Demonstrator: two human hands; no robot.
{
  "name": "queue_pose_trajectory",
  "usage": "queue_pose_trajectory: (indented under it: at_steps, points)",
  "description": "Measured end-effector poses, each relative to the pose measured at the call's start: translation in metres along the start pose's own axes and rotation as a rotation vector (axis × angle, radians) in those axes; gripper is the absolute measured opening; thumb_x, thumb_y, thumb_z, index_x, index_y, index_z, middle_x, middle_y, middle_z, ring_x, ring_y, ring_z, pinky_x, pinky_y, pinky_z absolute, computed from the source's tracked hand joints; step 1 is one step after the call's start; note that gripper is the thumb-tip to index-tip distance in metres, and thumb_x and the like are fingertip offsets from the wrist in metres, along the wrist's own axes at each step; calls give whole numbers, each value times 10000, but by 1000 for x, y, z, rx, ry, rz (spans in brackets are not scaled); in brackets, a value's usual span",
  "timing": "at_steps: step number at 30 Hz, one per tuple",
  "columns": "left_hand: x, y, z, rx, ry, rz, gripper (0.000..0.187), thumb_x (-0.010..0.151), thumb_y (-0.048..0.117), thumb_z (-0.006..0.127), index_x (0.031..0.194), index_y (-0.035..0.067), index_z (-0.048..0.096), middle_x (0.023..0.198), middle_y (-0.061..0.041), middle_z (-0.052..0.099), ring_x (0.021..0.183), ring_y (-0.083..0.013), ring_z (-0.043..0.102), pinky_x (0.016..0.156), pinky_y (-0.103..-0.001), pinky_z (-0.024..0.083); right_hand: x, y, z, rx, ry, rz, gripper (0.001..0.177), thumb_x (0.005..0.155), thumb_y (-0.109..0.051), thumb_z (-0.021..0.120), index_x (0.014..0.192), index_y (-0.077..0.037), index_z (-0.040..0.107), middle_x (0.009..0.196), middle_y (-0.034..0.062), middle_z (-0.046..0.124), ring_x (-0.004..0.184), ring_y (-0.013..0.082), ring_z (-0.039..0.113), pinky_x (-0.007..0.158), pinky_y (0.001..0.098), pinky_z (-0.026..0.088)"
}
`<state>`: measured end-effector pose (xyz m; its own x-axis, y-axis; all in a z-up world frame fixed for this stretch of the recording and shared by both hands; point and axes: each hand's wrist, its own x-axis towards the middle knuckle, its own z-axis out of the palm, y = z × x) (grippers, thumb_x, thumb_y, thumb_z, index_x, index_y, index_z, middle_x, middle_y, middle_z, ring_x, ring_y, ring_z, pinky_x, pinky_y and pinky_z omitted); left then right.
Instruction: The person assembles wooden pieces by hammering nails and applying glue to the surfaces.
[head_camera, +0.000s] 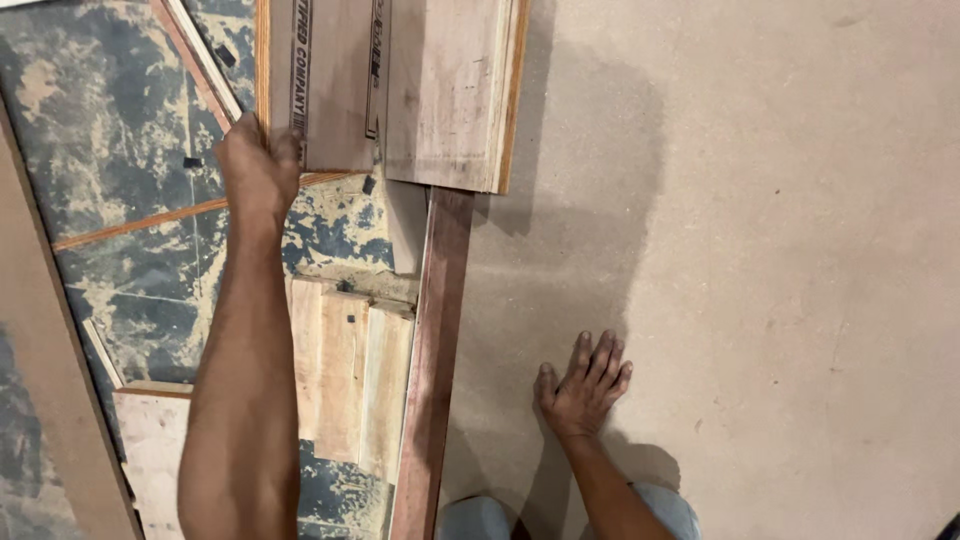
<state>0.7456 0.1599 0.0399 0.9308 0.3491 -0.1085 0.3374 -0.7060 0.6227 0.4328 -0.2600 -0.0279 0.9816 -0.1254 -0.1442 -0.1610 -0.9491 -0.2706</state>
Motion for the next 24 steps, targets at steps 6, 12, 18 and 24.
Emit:
queue_pose_trajectory:
  at_steps: [6, 12, 18, 24]
  points:
    - [-39, 68, -43, 183, -33, -58, 164, 1008, 78, 690, 907, -33, 624, 780, -260, 701, 603, -287, 702, 493, -411, 556, -2, -1, -4, 1, 15, -3, 813, 939, -533, 517, 1574, -46, 374, 1666, 250, 241, 1556, 423, 159, 1231, 652, 77]
    - [-165, 98, -118, 325, 73, 121, 220, 978, 113, 744, 879, -56, 644, 653, -253, 636, 534, -337, 665, 528, -461, 536, -4, 4, -3, -8, -15, -22, 847, 952, -542, 525, 1614, -72, 282, 1701, 230, 147, 1568, 422, 103, 1225, 639, 64]
    - [-354, 129, -171, 334, 186, 36, 255, 940, 166, 788, 861, -34, 650, 645, -256, 637, 551, -390, 661, 547, -482, 531, 3, 25, -10, 83, -256, -70, 963, 901, -633, 579, 1612, -97, 210, 1675, 226, 44, 1533, 434, 54, 1175, 644, 77]
    - [-533, 188, -225, 24, 444, 231, 287, 931, 48, 675, 1213, 19, 722, 896, -197, 764, 731, -271, 764, 645, -392, 605, -29, 13, -103, 687, -713, -30, 792, 948, -605, 539, 1489, -35, 437, 1432, 209, 500, 1229, 351, 540, 964, 460, 466]
